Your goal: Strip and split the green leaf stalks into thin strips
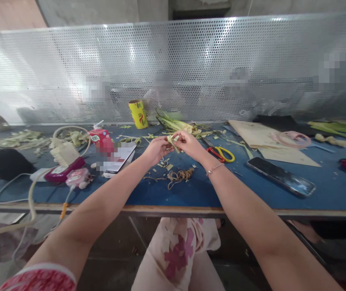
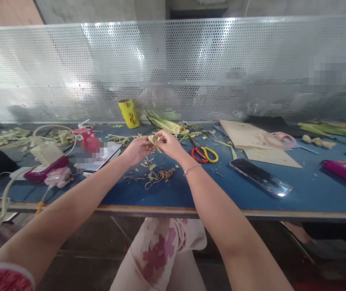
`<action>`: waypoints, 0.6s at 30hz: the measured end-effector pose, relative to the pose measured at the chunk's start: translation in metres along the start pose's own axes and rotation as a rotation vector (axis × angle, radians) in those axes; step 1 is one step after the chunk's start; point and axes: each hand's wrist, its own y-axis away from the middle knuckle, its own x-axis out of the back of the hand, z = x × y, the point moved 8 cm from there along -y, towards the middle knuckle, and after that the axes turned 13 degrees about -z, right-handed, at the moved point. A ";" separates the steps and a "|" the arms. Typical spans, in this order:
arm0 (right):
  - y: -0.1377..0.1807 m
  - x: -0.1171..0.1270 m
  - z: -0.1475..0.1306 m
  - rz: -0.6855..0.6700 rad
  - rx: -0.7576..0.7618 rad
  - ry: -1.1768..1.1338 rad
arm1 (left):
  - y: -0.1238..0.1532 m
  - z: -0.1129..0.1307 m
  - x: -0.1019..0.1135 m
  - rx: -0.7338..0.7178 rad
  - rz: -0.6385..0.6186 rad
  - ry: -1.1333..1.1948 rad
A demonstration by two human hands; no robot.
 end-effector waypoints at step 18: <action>-0.004 0.003 0.013 0.126 -0.057 -0.217 | -0.007 0.005 0.015 -0.203 0.082 -0.189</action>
